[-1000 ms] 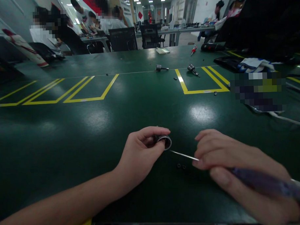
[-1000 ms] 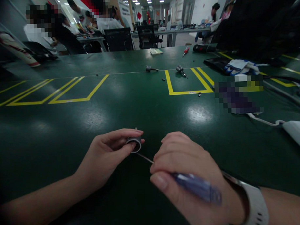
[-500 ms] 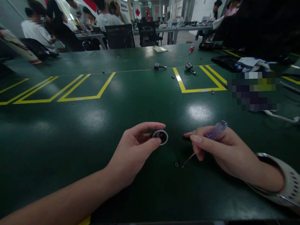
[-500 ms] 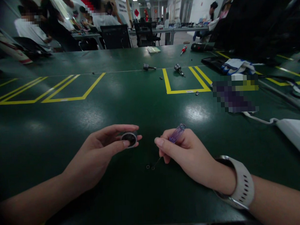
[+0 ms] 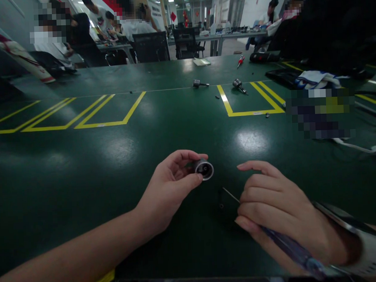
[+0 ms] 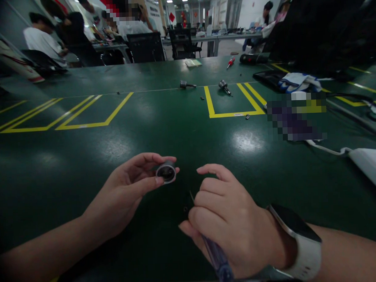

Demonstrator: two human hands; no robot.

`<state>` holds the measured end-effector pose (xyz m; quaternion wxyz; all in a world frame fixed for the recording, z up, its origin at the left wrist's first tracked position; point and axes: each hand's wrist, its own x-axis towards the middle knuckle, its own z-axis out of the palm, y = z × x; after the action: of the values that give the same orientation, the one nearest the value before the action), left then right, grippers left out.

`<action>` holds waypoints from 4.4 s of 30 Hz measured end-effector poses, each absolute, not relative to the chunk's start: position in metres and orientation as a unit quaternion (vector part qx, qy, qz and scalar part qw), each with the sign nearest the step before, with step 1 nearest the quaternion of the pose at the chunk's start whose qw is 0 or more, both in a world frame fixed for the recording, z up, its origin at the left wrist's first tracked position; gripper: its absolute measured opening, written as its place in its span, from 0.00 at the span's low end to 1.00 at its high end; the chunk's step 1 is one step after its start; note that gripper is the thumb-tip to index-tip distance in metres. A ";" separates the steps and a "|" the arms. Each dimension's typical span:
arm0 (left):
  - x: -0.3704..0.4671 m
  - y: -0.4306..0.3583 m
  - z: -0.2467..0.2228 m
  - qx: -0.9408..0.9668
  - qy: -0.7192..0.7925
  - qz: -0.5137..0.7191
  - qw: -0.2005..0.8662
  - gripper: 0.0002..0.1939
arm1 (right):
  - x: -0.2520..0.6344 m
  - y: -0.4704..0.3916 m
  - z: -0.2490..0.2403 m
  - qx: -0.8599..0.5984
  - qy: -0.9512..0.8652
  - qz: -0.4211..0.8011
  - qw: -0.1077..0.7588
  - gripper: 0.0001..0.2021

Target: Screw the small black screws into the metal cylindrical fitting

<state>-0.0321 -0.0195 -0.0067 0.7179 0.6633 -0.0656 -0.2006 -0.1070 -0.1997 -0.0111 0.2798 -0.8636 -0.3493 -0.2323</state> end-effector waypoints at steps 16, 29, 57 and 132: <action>-0.038 -0.022 -0.005 0.693 -0.111 -0.201 0.683 0.11 | -0.104 -0.203 -0.007 -0.849 -0.356 -0.309 0.240 0.09; -0.041 -0.025 -0.005 0.737 -0.120 -0.165 0.644 0.07 | -0.105 -0.200 -0.007 -0.845 -0.363 -0.306 0.248 0.08; -0.030 -0.018 -0.007 0.714 -0.089 -0.202 0.664 0.14 | -0.096 -0.207 -0.014 -0.815 -0.185 -0.083 0.542 0.13; -0.009 -0.008 0.004 0.696 -0.131 -0.208 0.675 0.19 | -0.102 -0.203 0.002 -0.835 -0.284 -0.270 0.387 0.07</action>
<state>-0.0087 -0.0078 0.0044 0.6746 0.6962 -0.1309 -0.2076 -0.1016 -0.2032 0.0016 0.3875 -0.8346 -0.2837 -0.2699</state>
